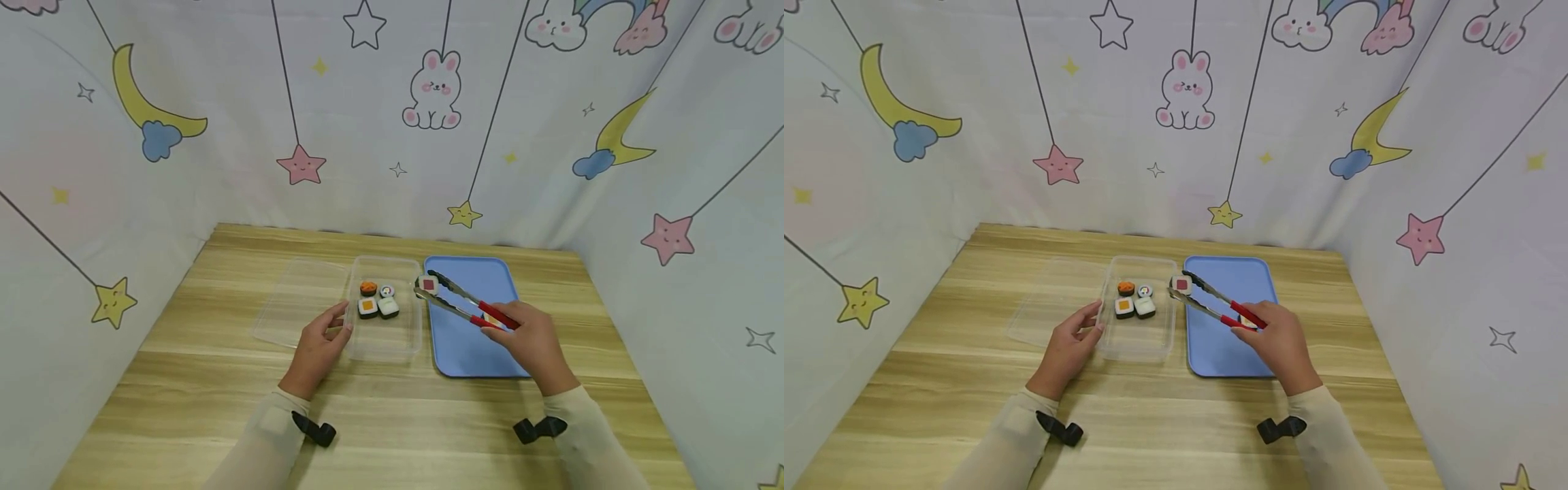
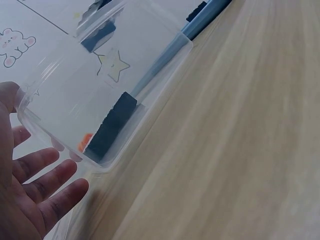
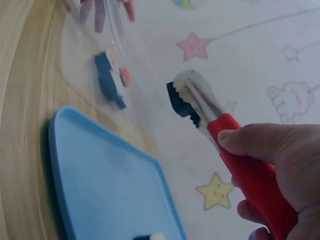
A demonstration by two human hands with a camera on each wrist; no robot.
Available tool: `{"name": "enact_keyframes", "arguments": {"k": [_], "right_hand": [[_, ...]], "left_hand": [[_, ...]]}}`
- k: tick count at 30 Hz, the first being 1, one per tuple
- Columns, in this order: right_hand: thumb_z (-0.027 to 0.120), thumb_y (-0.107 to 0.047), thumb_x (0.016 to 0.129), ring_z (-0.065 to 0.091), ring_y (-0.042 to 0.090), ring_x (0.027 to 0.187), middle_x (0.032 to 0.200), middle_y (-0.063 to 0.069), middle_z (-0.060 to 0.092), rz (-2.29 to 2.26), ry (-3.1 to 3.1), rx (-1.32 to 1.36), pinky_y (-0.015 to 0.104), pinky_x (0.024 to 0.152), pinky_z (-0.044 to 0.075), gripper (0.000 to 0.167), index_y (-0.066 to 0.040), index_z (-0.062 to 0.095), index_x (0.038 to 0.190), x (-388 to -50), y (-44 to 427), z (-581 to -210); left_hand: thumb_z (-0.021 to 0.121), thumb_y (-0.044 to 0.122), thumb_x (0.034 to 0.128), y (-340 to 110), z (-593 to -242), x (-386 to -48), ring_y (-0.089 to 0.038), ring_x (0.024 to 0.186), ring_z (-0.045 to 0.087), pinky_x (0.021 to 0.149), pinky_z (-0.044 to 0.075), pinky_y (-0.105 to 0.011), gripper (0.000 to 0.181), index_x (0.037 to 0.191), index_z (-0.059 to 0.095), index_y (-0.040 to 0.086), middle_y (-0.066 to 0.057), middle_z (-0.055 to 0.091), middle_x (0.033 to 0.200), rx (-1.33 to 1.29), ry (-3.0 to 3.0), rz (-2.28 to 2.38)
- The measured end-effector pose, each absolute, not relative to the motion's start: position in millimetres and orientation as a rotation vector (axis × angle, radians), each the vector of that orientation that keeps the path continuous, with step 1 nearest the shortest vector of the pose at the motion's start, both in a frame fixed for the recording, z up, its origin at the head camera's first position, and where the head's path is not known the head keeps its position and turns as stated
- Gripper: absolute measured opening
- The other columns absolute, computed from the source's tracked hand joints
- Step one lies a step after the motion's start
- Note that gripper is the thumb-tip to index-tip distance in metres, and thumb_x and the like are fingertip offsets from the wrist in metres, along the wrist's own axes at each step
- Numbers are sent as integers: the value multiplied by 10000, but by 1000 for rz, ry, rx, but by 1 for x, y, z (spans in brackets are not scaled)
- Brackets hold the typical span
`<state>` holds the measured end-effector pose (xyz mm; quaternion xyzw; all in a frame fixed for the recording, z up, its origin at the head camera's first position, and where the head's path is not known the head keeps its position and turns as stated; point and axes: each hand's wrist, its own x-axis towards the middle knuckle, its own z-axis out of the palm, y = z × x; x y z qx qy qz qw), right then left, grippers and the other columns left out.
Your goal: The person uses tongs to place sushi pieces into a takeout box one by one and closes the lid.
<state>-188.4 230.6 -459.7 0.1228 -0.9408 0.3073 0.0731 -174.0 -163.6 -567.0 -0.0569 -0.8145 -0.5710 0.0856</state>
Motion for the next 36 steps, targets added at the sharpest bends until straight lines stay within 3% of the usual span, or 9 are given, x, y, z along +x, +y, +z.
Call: {"name": "enact_keyframes", "arguments": {"k": [9,21,28,36], "right_hand": [[906,-255,824,657,254,918,1049,15,739,942,-2804,560,366,714,572,415,-124,788,1200,-194,195,-458],[903,-241,818,672,251,955,1041,-27,726,830,-2954,680,400,774,581,405,-175,797,1203,-204,158,-456],[916,-262,799,619,149,845,956,-82,690,668,-3020,761,354,740,551,383,-180,811,1158,-209,148,-450],[932,-270,783,600,122,798,916,-87,680,594,-3041,844,334,724,538,348,-157,818,1092,-214,141,-448]], "left_hand": [[671,225,1031,-163,-566,-173,-313,1222,646,912,577,-494,513,1515,549,109,-129,587,1474,-172,-2421,-1714],[679,204,1022,-162,-567,-173,-313,1202,655,912,574,-507,501,1499,567,101,-123,608,1453,-162,-2419,-1691],[676,197,1023,-161,-565,-171,-297,1193,659,911,577,-501,500,1501,564,101,-144,606,1450,-172,-2434,-1657],[670,213,1028,-161,-563,-170,-291,1204,649,913,573,-525,500,1508,560,129,-127,607,1448,-162,-2446,-1652]]}}
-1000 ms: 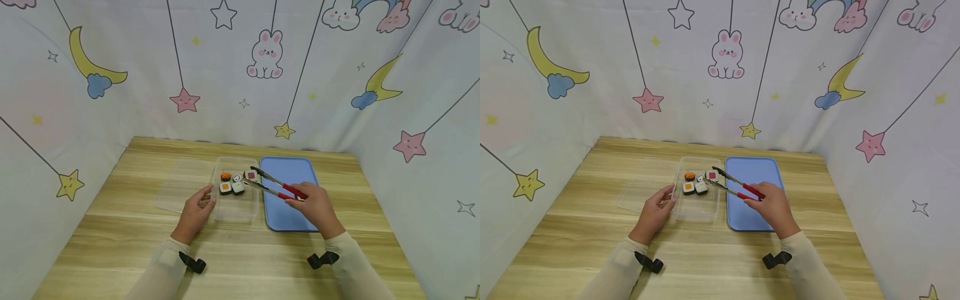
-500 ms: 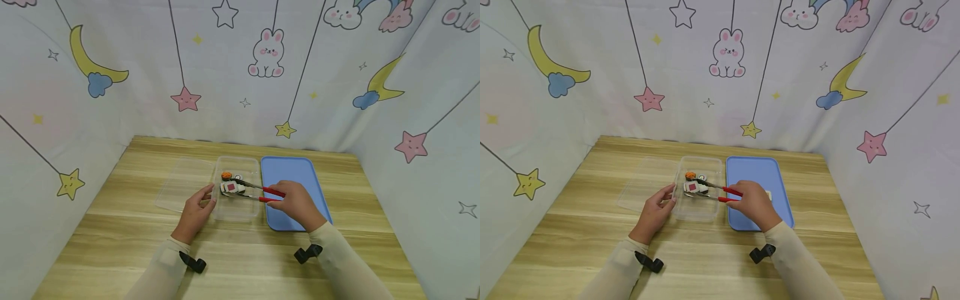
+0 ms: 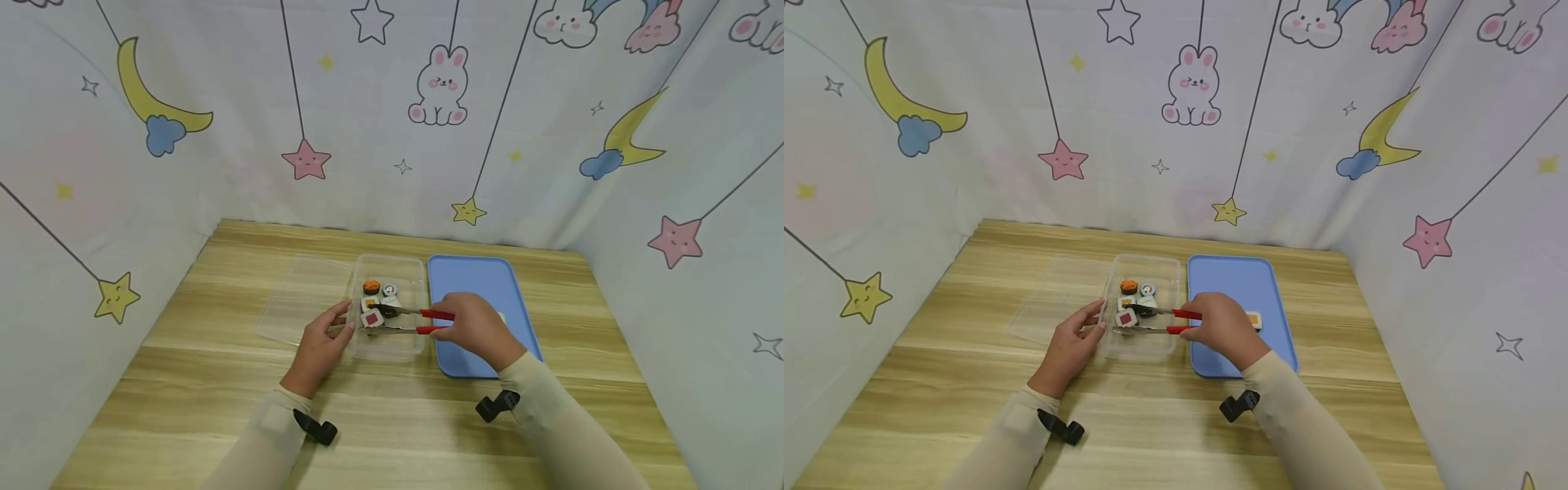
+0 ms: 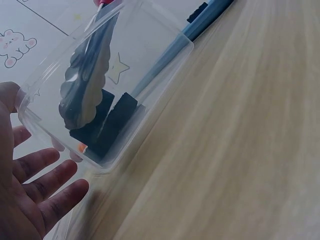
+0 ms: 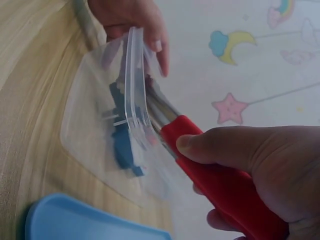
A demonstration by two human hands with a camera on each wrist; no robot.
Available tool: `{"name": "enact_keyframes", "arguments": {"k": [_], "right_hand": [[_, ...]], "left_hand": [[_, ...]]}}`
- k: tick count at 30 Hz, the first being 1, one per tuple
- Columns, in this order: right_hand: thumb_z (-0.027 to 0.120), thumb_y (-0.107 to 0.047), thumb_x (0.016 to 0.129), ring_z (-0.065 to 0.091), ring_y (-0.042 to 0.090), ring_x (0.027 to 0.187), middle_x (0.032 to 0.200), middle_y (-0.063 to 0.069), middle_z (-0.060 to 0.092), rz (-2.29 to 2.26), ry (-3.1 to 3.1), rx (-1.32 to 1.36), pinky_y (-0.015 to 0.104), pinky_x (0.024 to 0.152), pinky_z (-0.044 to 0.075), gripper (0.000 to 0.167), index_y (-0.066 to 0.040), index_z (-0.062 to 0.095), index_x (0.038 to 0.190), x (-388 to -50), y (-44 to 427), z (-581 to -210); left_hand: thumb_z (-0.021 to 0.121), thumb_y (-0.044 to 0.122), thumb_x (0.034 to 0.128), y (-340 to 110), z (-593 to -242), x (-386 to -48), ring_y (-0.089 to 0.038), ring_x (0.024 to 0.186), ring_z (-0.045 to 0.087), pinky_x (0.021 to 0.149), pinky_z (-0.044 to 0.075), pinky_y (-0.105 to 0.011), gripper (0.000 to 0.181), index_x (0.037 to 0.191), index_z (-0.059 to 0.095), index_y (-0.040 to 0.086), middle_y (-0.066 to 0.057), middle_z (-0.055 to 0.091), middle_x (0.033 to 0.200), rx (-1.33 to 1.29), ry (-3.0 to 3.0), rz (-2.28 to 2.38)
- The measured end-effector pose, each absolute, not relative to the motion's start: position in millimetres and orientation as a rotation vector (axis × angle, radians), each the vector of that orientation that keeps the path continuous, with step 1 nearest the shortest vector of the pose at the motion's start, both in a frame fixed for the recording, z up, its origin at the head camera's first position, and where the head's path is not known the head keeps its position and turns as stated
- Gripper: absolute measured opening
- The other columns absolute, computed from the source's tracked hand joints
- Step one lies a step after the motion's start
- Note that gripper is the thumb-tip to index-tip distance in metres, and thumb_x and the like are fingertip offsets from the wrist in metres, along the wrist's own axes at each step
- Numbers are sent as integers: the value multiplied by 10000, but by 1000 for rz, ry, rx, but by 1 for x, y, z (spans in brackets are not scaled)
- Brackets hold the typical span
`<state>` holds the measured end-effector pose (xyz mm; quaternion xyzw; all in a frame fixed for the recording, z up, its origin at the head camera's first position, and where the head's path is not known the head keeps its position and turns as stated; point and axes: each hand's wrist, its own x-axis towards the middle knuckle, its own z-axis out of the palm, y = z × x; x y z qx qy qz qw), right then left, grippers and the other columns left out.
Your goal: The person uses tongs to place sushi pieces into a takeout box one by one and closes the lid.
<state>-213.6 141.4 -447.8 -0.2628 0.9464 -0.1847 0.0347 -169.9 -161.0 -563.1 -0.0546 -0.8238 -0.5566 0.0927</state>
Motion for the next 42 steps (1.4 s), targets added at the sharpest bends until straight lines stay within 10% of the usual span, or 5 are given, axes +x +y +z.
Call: {"name": "enact_keyframes", "arguments": {"k": [42], "right_hand": [[905,-297,817,643,199,925,1064,-30,720,-773,2993,-671,399,766,564,484,-173,765,1263,-210,174,-454]], "left_hand": [[670,172,1024,-161,-563,-170,-288,1194,653,900,580,-510,501,1508,557,113,-125,602,1456,-175,-2429,-1662]]}}
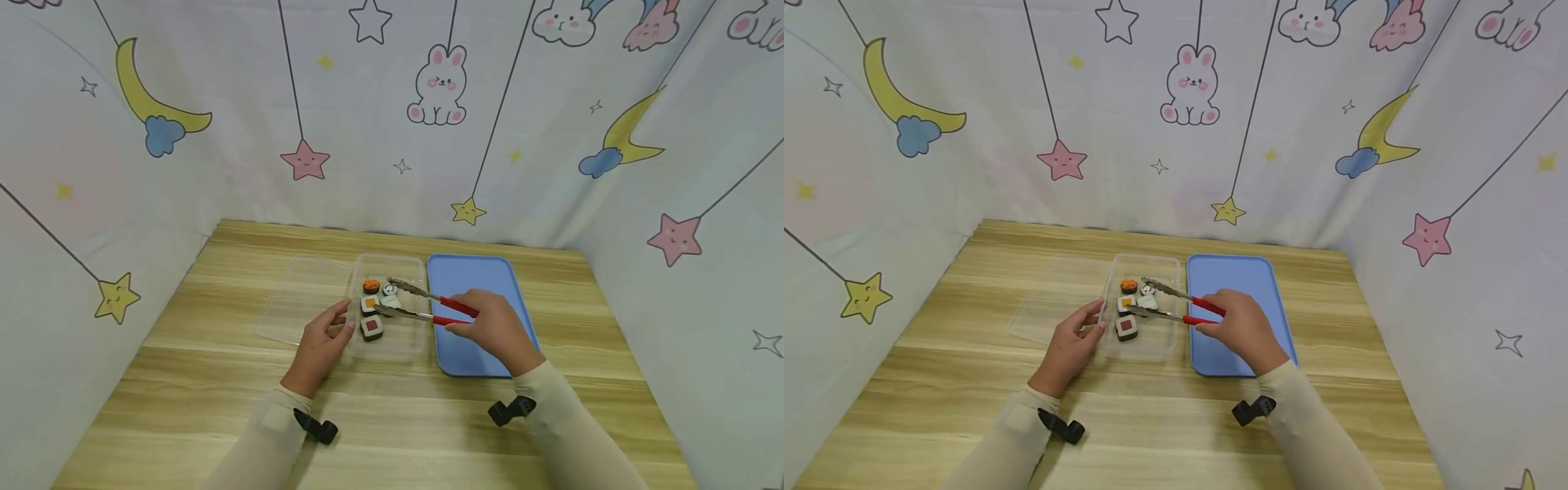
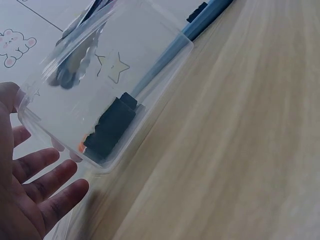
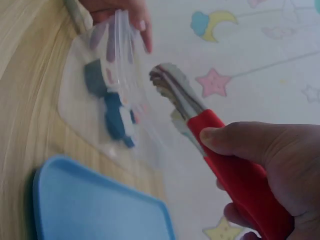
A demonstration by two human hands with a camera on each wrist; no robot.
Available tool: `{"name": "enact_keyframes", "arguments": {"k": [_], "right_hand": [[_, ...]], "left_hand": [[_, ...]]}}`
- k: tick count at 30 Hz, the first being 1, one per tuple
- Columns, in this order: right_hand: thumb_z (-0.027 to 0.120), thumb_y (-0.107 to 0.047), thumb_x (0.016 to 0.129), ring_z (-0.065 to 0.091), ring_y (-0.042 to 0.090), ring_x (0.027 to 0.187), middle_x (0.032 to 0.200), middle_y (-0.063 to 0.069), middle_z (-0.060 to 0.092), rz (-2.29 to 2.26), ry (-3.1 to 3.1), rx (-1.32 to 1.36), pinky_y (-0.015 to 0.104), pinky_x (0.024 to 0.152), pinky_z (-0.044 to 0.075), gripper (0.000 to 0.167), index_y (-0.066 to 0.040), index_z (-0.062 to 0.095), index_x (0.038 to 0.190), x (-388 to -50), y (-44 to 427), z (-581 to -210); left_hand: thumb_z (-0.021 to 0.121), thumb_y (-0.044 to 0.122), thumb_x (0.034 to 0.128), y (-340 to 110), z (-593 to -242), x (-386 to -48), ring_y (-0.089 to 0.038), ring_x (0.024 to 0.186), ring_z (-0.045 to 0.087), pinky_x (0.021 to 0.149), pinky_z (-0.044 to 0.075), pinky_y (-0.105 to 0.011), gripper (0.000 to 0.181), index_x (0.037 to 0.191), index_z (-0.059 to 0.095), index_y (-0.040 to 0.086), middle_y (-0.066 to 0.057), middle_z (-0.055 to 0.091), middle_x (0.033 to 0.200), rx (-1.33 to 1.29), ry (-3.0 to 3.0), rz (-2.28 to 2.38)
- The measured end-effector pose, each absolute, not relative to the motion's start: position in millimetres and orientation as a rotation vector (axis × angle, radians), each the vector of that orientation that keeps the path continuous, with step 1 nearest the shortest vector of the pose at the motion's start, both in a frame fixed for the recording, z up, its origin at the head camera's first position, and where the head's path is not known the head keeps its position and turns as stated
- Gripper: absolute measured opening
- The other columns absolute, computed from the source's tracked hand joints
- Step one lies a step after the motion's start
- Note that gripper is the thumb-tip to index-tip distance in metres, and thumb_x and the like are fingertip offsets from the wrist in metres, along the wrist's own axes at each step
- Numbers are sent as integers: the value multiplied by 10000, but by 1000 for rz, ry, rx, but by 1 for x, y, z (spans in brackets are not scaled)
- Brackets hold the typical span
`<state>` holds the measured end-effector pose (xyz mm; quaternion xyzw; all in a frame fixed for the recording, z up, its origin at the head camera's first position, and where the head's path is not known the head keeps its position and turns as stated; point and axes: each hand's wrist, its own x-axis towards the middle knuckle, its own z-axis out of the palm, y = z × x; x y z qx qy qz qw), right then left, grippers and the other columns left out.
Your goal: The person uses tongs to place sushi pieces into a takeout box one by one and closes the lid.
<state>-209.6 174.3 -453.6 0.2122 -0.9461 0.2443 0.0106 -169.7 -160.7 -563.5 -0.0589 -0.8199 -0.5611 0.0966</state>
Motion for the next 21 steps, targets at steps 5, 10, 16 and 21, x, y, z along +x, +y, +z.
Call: {"name": "enact_keyframes", "arguments": {"k": [5,10,16,21], "right_hand": [[896,-290,832,639,263,934,1108,29,726,831,-2913,519,413,751,562,490,-138,752,1274,-207,205,-460],[874,-304,857,637,326,968,1122,105,711,904,-2911,309,427,752,576,512,-90,728,1299,-197,244,-468],[863,-328,865,619,352,988,1180,175,700,910,-2895,94,431,744,576,541,-48,718,1305,-177,283,-477],[883,-317,844,628,366,958,1174,209,697,861,-2917,-33,409,727,538,565,-17,716,1292,-159,308,-489]], "left_hand": [[673,188,1025,-161,-563,-170,-280,1203,647,913,575,-503,508,1513,552,117,-124,597,1462,-169,-2428,-1678],[676,228,1027,-161,-564,-169,-279,1201,646,915,574,-506,517,1518,548,132,-125,594,1466,-168,-2437,-1692],[671,201,1025,-162,-565,-170,-273,1191,653,899,582,-494,502,1507,560,118,-130,604,1453,-170,-2423,-1675],[667,209,1026,-162,-567,-171,-270,1189,653,896,584,-483,503,1508,558,116,-137,603,1452,-177,-2421,-1688]]}}
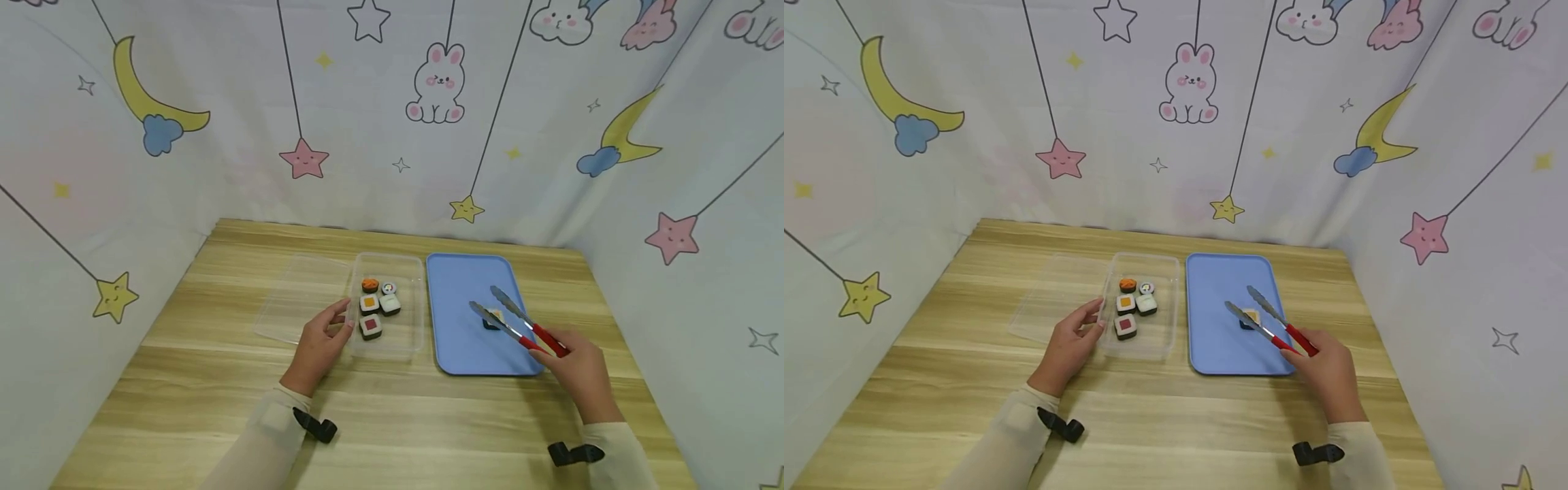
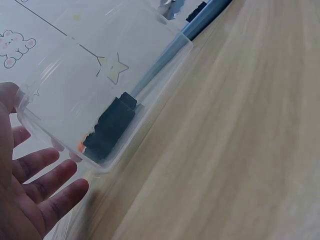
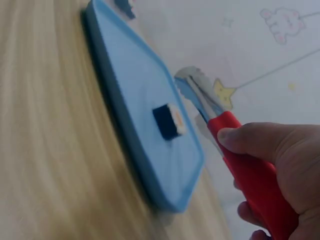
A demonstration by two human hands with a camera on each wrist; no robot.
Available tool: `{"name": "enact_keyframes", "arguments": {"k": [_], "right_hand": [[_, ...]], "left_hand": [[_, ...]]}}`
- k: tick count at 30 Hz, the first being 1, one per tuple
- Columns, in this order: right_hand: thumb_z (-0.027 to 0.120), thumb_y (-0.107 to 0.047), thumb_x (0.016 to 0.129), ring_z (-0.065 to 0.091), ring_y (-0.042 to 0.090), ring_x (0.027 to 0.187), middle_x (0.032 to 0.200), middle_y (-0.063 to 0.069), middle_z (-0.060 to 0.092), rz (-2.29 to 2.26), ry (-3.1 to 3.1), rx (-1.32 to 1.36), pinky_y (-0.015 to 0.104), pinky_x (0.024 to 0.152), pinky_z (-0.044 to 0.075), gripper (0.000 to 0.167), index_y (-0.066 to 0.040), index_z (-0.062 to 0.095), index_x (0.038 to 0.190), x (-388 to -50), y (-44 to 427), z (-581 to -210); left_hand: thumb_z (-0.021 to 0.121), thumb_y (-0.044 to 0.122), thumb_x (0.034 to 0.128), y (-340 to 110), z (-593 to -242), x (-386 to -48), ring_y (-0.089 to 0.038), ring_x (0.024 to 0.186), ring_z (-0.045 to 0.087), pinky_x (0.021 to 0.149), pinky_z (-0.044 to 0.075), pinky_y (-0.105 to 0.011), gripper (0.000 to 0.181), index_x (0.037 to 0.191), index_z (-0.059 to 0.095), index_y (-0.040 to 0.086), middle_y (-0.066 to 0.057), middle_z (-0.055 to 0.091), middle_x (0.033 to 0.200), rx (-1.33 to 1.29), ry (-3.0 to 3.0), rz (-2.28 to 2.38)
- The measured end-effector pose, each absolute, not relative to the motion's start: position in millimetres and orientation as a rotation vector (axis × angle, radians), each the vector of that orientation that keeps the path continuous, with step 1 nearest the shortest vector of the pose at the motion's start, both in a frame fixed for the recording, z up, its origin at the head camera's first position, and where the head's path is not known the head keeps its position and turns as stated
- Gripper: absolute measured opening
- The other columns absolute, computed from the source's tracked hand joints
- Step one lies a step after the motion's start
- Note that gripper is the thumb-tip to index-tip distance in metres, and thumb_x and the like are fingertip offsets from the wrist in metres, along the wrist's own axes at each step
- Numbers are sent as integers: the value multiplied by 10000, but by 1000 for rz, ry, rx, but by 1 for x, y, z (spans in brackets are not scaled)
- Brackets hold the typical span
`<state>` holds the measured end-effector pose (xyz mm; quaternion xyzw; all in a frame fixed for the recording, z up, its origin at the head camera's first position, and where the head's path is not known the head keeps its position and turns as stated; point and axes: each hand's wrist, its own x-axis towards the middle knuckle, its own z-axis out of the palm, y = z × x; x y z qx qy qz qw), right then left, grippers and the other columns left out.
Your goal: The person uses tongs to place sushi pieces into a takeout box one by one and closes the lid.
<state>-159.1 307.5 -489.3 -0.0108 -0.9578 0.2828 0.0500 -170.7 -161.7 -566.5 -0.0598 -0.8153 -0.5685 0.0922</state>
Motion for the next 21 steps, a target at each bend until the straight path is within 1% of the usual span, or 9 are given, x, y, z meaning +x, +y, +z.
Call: {"name": "enact_keyframes", "arguments": {"k": [3,7,10,14,21], "right_hand": [[900,-295,826,635,355,938,1153,217,709,844,-2911,-76,388,716,517,569,1,719,1276,-152,317,-498],[912,-254,807,644,328,887,1084,204,727,817,-2888,-78,377,695,503,549,14,731,1251,-148,324,-507],[908,-258,809,638,315,861,1047,191,730,820,-2893,-76,366,679,495,537,19,737,1236,-147,325,-511],[893,-266,823,629,312,876,1053,185,729,828,-2914,-101,353,683,487,533,22,734,1243,-147,323,-513],[884,-219,829,641,314,880,1053,185,739,807,-2897,-86,362,690,498,474,17,750,1218,-145,322,-517]], "left_hand": [[666,221,1028,-161,-567,-171,-267,1183,656,897,583,-491,503,1509,558,117,-135,605,1447,-176,-2425,-1686],[663,242,1033,-161,-566,-171,-260,1174,663,898,583,-498,505,1512,555,125,-129,609,1443,-166,-2433,-1684],[661,244,1034,-161,-566,-171,-259,1175,663,903,581,-499,507,1515,552,128,-130,609,1444,-160,-2434,-1694],[661,235,1033,-161,-565,-170,-259,1183,658,909,579,-494,506,1516,552,135,-128,606,1447,-159,-2430,-1706],[661,248,1033,-162,-563,-169,-250,1198,648,923,575,-479,511,1519,548,136,-111,600,1458,-153,-2439,-1711]]}}
